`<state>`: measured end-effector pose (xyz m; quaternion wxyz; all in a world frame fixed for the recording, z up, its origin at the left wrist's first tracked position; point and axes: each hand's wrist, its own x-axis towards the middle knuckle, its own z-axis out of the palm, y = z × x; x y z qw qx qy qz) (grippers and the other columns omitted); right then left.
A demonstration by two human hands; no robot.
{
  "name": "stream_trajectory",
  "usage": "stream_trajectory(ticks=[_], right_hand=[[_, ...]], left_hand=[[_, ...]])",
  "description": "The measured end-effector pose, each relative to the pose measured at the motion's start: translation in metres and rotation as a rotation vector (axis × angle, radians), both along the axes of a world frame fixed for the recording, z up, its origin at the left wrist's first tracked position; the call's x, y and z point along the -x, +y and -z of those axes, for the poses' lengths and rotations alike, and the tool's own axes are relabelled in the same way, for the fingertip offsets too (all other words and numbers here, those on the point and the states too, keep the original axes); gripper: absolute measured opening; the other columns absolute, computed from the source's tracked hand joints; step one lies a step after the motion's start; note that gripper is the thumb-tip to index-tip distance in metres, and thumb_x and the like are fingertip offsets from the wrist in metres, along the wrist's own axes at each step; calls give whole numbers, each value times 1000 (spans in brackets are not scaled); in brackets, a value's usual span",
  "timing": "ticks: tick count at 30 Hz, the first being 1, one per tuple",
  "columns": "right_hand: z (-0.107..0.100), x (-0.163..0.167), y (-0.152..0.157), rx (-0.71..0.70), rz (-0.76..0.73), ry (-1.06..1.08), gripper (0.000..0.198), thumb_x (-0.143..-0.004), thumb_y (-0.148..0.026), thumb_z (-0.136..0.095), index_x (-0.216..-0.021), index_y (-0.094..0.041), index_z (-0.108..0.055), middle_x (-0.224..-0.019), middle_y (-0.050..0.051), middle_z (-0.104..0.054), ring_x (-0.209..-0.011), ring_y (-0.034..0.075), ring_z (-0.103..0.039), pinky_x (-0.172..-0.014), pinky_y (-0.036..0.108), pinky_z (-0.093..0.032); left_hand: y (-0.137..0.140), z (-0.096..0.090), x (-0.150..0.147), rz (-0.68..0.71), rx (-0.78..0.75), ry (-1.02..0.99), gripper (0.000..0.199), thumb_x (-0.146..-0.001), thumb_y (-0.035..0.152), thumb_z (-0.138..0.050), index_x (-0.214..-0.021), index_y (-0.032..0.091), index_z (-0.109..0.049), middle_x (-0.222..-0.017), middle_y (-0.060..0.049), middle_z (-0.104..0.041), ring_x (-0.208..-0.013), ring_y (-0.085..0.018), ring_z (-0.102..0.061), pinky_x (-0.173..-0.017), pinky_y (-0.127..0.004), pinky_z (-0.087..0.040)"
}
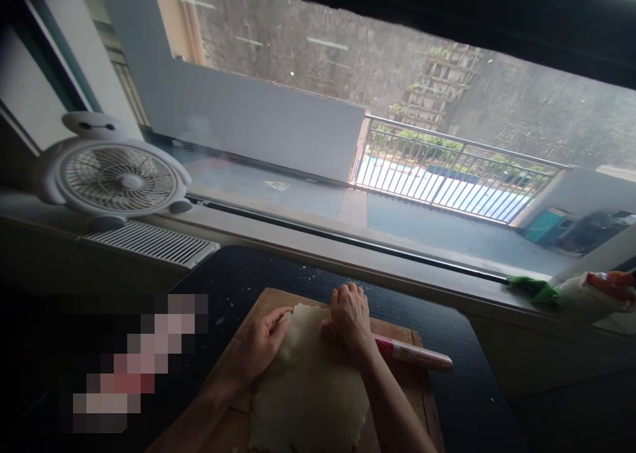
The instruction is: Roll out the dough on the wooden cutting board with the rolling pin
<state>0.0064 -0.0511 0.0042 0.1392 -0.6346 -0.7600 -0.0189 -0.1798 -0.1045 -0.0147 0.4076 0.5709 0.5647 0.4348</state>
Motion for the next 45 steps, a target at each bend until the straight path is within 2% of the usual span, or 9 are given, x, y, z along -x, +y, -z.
stream_trajectory(ticks=[5, 12, 15, 17, 24, 30, 37, 41, 45], right_hand=[[11, -1, -34, -58, -97, 39, 26, -90, -25, -36, -105, -24, -57, -117, 5, -52, -111, 19, -44, -96, 33, -29], [1, 5, 7, 26, 36, 55, 34, -93, -28, -28, -104, -21, -59, -109, 8, -56, -105, 20, -48, -90, 34, -34], [9, 7, -19, 2, -95, 31, 32, -93, -31, -30, -106, -26, -59, -115, 5, -55, -112, 20, -44, -95, 35, -31], [13, 8, -31, -52, -91, 21, 32, -92, -33, -32, -110, -27, -57, -122, 5, -52, -121, 22, -37, -101, 37, -25], [1, 8, 28, 17, 70, 55, 38, -94, -35, -27, -112, -20, -57, -116, 9, -54, -110, 21, -46, -91, 35, -34], [10, 10, -16, -1, -97, 31, 35, -94, -36, -27, -106, -29, -59, -118, 3, -55, -118, 20, -40, -97, 35, -28], [2, 7, 39, 87, 81, 48, 41, -94, -38, -25, -111, -20, -57, -115, 11, -56, -113, 24, -44, -92, 39, -32], [9, 8, 7, 62, -119, 21, 34, -93, -34, -29, -113, -26, -56, -118, 6, -55, -118, 22, -40, -95, 36, -30], [9, 10, 2, 17, -41, 32, 37, -93, -39, -27, -116, -26, -55, -123, 5, -52, -123, 22, -35, -100, 38, -25]], left_hand=[[0, 7, -3, -33, -51, -22, 36, -85, 31, -43, -114, 17, -58, -114, -6, -64, -107, -19, -58, -93, -27, -42], [1, 14, -4, -38, -68, -2, 36, -85, 30, -43, -116, 18, -58, -114, -5, -64, -106, -19, -59, -89, -25, -45], [1, 14, -3, -40, -71, 9, 37, -85, 29, -43, -117, 19, -58, -116, -4, -64, -108, -18, -58, -92, -26, -44], [2, 15, -4, -45, -62, 18, 38, -85, 30, -44, -118, 18, -58, -117, -5, -63, -109, -19, -57, -94, -27, -43], [2, 14, -5, -41, -56, 13, 37, -86, 31, -42, -117, 18, -58, -114, -6, -64, -107, -19, -58, -92, -28, -44], [2, 15, -3, -11, -58, -9, 36, -87, 29, -42, -117, 19, -58, -114, -4, -64, -108, -17, -58, -93, -24, -43], [3, 12, -4, -27, -33, -27, 36, -86, 30, -43, -115, 18, -59, -113, -5, -65, -106, -18, -59, -92, -25, -44], [1, 11, -3, -16, -43, -39, 36, -86, 30, -43, -116, 18, -59, -113, -5, -65, -106, -19, -59, -91, -26, -45], [4, 11, -4, -22, -59, -24, 34, -85, 28, -45, -113, 20, -62, -111, -5, -66, -105, -19, -60, -91, -26, -45]])
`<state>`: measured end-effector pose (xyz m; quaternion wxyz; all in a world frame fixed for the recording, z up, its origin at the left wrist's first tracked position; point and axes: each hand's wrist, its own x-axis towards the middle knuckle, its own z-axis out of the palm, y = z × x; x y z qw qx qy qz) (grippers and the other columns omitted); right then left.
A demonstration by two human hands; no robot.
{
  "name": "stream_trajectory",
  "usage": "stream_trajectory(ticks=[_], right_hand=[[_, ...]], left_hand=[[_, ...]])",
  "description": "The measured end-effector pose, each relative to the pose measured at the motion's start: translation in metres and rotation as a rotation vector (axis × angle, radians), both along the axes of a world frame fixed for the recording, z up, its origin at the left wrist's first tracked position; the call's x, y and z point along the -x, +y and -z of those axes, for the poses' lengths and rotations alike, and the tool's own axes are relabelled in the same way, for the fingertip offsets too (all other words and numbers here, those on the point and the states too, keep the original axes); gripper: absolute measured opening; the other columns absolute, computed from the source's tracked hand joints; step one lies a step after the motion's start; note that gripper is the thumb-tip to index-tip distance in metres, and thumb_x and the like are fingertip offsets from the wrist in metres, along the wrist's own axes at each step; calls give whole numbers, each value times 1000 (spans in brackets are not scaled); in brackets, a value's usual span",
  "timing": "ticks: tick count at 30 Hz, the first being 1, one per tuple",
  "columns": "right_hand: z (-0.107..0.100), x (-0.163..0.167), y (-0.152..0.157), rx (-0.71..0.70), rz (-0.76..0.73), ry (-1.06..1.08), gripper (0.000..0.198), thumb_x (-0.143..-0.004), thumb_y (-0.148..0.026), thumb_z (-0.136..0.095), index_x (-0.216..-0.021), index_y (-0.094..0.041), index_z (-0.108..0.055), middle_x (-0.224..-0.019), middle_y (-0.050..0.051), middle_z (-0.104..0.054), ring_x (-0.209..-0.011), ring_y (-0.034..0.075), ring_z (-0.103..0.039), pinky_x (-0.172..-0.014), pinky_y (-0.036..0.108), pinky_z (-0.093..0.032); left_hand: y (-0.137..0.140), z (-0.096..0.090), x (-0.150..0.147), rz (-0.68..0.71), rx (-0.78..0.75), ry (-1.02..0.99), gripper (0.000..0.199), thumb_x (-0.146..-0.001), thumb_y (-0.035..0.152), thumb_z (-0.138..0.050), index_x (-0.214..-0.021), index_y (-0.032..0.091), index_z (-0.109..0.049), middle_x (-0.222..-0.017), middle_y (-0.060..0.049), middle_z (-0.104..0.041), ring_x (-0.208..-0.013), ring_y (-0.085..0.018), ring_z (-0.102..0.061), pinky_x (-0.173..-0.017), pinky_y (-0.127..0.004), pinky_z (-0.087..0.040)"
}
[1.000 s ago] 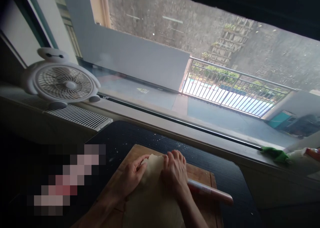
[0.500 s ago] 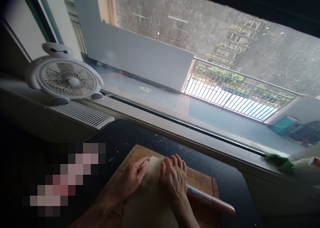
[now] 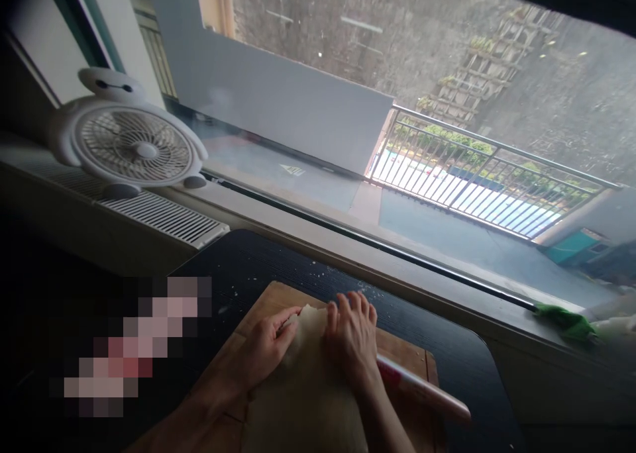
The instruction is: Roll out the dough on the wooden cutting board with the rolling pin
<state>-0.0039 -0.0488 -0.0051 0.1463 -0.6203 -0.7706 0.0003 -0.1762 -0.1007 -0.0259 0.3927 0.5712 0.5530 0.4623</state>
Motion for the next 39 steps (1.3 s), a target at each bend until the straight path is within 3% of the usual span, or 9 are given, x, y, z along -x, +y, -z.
stream_trajectory(ticks=[4, 10, 13, 17, 22, 28, 32, 37, 39], right_hand=[[-6, 4, 23, 68, 130, 35, 41, -94, -40, -26, -114, -22, -56, -119, 9, -53, -118, 23, -41, -96, 39, -29], [-1, 13, -5, 5, -55, 37, 35, -94, -39, -27, -106, -29, -59, -113, 4, -57, -123, 22, -34, -99, 39, -23], [-5, 7, 22, 103, 93, 67, 39, -94, -39, -26, -106, -24, -59, -114, 8, -55, -118, 23, -38, -96, 41, -27], [-7, 3, 44, 158, 122, 87, 40, -94, -37, -25, -105, -21, -60, -109, 11, -57, -106, 23, -46, -87, 39, -33], [-2, 16, 9, -73, -48, 47, 34, -95, -34, -26, -108, -25, -56, -113, 5, -55, -112, 20, -41, -94, 34, -27], [-5, 2, 8, -144, 31, -81, 38, -95, -33, -27, -77, -19, -57, -82, 5, -59, -81, 16, -50, -77, 29, -30], [9, -22, -18, -160, -36, -100, 41, -96, -35, -26, -71, -20, -55, -72, 2, -58, -70, 14, -49, -68, 27, -28], [7, -52, -37, -106, -3, -22, 47, -97, -38, -23, -66, -21, -54, -66, 0, -59, -63, 12, -51, -63, 26, -27], [2, -55, -40, -76, -21, 35, 49, -97, -38, -22, -65, -21, -55, -66, -1, -59, -63, 11, -52, -64, 25, -28]], left_hand=[[1, 4, -1, -20, 14, 29, 35, -85, 30, -44, -114, 18, -60, -111, -6, -66, -105, -20, -59, -91, -28, -45], [0, 7, -2, -20, 18, 52, 37, -85, 30, -44, -117, 17, -59, -116, -6, -64, -111, -20, -56, -97, -30, -42], [1, 5, -2, -20, 32, 63, 38, -85, 31, -44, -117, 16, -59, -115, -7, -64, -110, -21, -56, -96, -30, -41], [-1, 7, -1, -27, 39, 68, 37, -86, 31, -44, -116, 17, -59, -115, -6, -64, -109, -20, -57, -95, -28, -42], [1, 3, 0, 20, 13, 52, 35, -85, 30, -43, -111, 17, -61, -110, -6, -66, -104, -19, -59, -90, -25, -43], [29, -19, 16, 340, 316, 189, 31, -76, 39, -50, -68, 14, -66, -65, -2, -66, -63, -18, -61, -53, -23, -43], [29, -28, 17, 578, 403, 161, 19, -63, 29, -62, -74, 14, -69, -67, -1, -68, -60, -18, -62, -48, -21, -43], [-22, -30, 4, 293, 360, -57, 31, -75, 35, -54, -95, 14, -65, -85, -5, -71, -73, -20, -65, -55, -22, -46], [-42, -28, 6, 199, 395, -13, 31, -76, 36, -52, -94, 14, -64, -88, -6, -71, -76, -20, -66, -57, -22, -46]])
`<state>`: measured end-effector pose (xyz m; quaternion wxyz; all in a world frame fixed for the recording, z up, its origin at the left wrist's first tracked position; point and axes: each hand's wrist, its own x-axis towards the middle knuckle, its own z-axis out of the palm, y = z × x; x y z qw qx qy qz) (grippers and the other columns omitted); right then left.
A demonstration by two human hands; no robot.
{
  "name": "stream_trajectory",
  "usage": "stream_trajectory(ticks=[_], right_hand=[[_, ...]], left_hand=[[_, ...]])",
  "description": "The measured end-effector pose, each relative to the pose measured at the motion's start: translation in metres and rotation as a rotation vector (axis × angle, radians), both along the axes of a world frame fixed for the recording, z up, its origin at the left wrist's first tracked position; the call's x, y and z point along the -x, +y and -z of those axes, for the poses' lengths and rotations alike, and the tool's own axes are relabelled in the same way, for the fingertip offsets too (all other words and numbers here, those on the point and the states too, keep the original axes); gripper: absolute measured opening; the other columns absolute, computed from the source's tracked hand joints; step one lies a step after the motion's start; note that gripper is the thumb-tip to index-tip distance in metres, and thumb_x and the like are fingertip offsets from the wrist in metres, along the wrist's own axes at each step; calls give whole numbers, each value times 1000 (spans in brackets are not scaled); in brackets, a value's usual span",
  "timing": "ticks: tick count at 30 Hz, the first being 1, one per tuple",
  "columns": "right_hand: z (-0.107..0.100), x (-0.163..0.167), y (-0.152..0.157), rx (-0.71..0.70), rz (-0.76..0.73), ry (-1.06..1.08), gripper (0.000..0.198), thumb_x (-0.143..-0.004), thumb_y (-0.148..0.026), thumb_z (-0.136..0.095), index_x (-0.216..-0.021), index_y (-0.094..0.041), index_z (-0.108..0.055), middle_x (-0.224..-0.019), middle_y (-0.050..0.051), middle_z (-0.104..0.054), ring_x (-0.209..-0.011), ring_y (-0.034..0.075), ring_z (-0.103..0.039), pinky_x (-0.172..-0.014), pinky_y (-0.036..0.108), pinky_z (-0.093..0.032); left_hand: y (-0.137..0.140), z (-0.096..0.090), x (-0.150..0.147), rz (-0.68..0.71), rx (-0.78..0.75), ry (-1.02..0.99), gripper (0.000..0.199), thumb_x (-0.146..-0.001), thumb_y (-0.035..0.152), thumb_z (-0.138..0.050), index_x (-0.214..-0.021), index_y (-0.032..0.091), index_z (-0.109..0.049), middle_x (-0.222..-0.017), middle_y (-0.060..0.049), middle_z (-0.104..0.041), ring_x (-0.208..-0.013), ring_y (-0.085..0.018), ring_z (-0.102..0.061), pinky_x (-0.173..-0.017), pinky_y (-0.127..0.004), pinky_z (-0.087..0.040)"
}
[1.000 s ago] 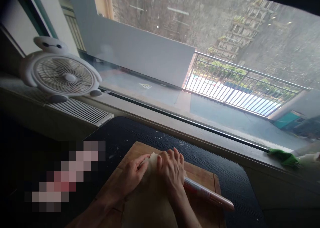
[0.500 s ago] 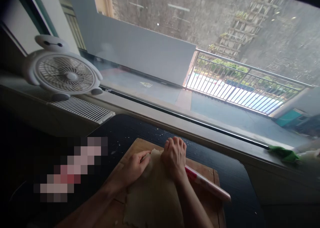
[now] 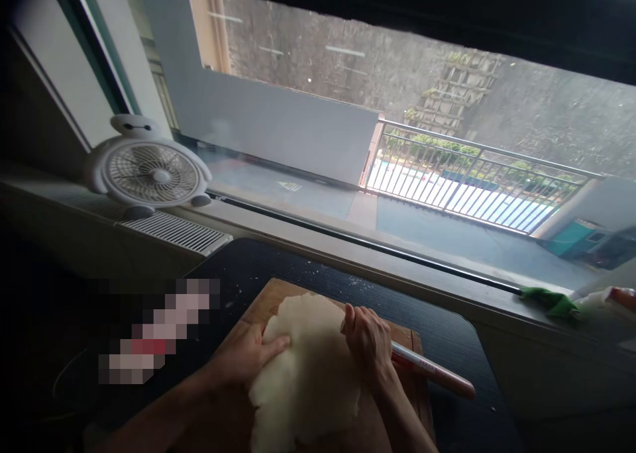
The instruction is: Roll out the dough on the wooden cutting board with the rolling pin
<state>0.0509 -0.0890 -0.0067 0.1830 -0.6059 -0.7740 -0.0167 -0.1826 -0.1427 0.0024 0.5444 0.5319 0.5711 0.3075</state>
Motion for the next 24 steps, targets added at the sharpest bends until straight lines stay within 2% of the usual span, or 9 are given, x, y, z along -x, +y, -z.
stream_trajectory(ticks=[3, 7, 9, 11, 14, 17, 20, 22, 24], right_hand=[[-4, 12, -10, 44, -61, 38, 49, -97, -37, -21, -65, -22, -56, -69, -2, -61, -64, 11, -53, -65, 24, -29], [-1, 42, -19, 64, -94, 3, 37, -94, -32, -29, -70, -22, -55, -75, 0, -61, -72, 13, -53, -66, 25, -30], [-1, 52, -11, 28, -60, -21, 30, -92, -30, -32, -75, -22, -55, -81, 2, -61, -78, 15, -53, -70, 26, -31], [-5, 57, 7, 14, 5, -24, 26, -92, -29, -33, -84, -22, -57, -90, 4, -60, -84, 18, -52, -75, 28, -32], [-8, 59, 28, 49, 85, -6, 28, -91, -29, -32, -102, -21, -57, -104, 8, -57, -95, 20, -51, -80, 31, -34], [-1, 62, 16, 62, 42, -14, 33, -92, -30, -29, -114, -24, -53, -115, 7, -55, -106, 21, -49, -88, 34, -33], [9, 64, -4, 1, -38, -60, 36, -93, -31, -29, -120, -27, -52, -127, 5, -50, -124, 22, -35, -102, 38, -23], [9, 63, 2, -12, -20, -74, 38, -92, -29, -29, -123, -25, -50, -131, 5, -47, -129, 23, -29, -105, 41, -19], [3, 61, 22, 55, 38, -61, 40, -91, -27, -29, -126, -22, -48, -131, 8, -47, -127, 24, -32, -102, 42, -23]], left_hand=[[-7, 1, 9, 27, -57, 206, 26, -74, 36, -53, -79, 14, -65, -78, -5, -70, -72, -20, -64, -56, -23, -43], [22, -1, 14, -37, -313, 390, 26, -77, 35, -49, -71, 15, -66, -68, -4, -67, -68, -18, -61, -60, -24, -39], [36, -1, 10, -35, -350, 437, 24, -77, 33, -50, -70, 16, -66, -68, -5, -67, -68, -18, -61, -61, -24, -38], [43, 1, 4, -18, -373, 466, 21, -78, 30, -49, -71, 16, -64, -70, -5, -67, -68, -17, -61, -60, -23, -36], [38, 10, -3, -51, -420, 491, 21, -83, 29, -46, -76, 18, -62, -73, -4, -66, -69, -16, -61, -60, -24, -35], [28, 19, -5, -121, -478, 471, 22, -87, 30, -43, -83, 20, -61, -75, -3, -66, -72, -16, -61, -65, -24, -37], [26, 26, -5, -145, -499, 434, 22, -89, 30, -41, -88, 21, -61, -80, -4, -67, -77, -17, -63, -69, -24, -39], [27, 28, -6, -134, -488, 441, 23, -90, 31, -40, -87, 21, -61, -81, -5, -67, -79, -18, -63, -70, -24, -40], [29, 28, -6, -132, -464, 459, 23, -89, 31, -41, -86, 21, -61, -82, -5, -67, -80, -18, -64, -70, -25, -40]])
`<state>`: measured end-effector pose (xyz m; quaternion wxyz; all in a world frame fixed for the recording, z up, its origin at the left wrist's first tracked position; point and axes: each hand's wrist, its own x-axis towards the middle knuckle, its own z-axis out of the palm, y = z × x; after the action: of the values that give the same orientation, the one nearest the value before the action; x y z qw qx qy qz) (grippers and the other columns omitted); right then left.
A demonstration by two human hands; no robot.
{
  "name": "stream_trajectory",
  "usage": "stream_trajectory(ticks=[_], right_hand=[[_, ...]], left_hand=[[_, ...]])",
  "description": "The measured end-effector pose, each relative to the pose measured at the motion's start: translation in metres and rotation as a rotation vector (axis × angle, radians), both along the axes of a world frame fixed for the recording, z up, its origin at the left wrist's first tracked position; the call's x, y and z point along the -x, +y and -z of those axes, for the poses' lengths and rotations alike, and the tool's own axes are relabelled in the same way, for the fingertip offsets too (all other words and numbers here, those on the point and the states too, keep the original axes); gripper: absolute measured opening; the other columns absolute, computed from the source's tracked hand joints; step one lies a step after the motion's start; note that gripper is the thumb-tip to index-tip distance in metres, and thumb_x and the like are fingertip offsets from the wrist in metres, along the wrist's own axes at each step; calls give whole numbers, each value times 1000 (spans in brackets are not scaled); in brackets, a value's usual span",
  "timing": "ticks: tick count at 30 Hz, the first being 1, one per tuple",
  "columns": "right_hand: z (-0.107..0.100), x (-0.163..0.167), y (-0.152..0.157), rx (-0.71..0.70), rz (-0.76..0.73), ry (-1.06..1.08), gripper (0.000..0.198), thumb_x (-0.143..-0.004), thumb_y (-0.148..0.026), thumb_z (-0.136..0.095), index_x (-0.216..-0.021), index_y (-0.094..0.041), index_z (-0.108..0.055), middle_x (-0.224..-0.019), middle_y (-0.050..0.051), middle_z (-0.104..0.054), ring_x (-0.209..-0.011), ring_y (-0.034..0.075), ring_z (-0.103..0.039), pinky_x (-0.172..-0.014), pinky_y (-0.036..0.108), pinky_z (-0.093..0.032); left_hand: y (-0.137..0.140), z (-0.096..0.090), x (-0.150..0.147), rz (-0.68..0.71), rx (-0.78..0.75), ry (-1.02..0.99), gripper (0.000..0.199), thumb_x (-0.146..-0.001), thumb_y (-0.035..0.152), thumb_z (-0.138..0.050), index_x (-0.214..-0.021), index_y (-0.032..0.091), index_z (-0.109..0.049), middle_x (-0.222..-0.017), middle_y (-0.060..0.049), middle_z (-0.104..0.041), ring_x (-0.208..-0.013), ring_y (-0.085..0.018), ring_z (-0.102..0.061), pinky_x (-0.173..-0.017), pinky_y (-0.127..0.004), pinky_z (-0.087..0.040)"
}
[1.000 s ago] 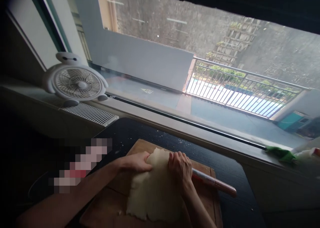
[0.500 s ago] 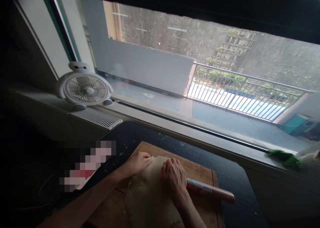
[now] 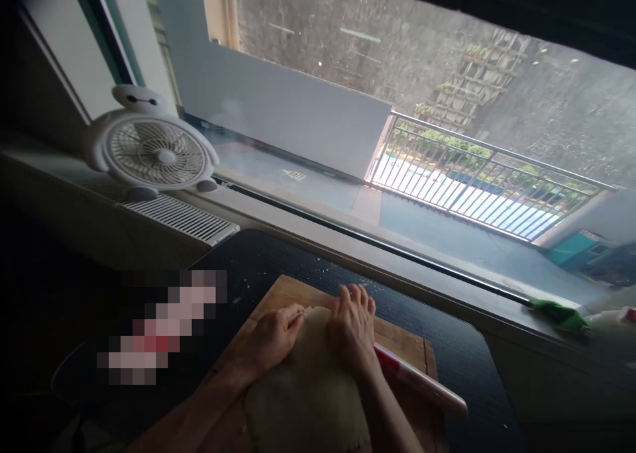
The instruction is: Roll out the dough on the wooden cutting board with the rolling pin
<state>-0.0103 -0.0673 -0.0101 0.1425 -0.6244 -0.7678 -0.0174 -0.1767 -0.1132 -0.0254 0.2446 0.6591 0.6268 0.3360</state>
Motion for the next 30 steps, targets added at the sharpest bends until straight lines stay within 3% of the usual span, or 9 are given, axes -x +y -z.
stream_trajectory(ticks=[4, 9, 14, 20, 26, 30], right_hand=[[-6, -2, 21, 150, 39, 8, 40, -89, -25, -33, -125, -18, -50, -127, 13, -50, -120, 26, -41, -94, 40, -33], [5, -1, 2, 48, -92, 11, 40, -91, -26, -29, -127, -25, -48, -132, 4, -47, -130, 22, -29, -104, 39, -24], [1, -2, 24, 119, 56, 32, 43, -88, -22, -29, -128, -17, -47, -134, 11, -43, -129, 25, -32, -101, 39, -28], [4, 5, -5, 59, -102, 11, 41, -91, -26, -28, -128, -22, -46, -134, 4, -45, -133, 21, -23, -107, 39, -19], [-4, 4, 22, 105, 49, 77, 43, -91, -25, -27, -128, -19, -47, -133, 10, -44, -129, 25, -31, -103, 40, -26], [2, 9, -3, 66, -88, 32, 41, -92, -27, -27, -128, -23, -47, -131, 4, -48, -133, 22, -26, -106, 38, -23]], left_hand=[[1, -1, 1, -6, -8, -66, 19, -88, 29, -44, -95, 23, -60, -90, -4, -68, -85, -18, -64, -74, -25, -42], [1, 0, 4, 8, -59, -187, 25, -88, 27, -41, -107, 24, -58, -104, -2, -67, -95, -17, -63, -83, -24, -45], [2, 3, 5, -16, -80, -196, 29, -88, 23, -40, -112, 23, -56, -108, -2, -66, -99, -16, -62, -89, -25, -45], [1, 6, 5, -9, -109, -198, 32, -89, 21, -38, -116, 24, -53, -113, -1, -64, -104, -15, -60, -91, -26, -45], [2, 8, 4, -36, -131, -177, 32, -90, 22, -37, -118, 22, -52, -114, -2, -64, -103, -15, -60, -90, -26, -46], [2, 9, 5, -24, -130, -182, 33, -90, 21, -36, -118, 23, -52, -115, -1, -64, -105, -14, -59, -91, -24, -45]])
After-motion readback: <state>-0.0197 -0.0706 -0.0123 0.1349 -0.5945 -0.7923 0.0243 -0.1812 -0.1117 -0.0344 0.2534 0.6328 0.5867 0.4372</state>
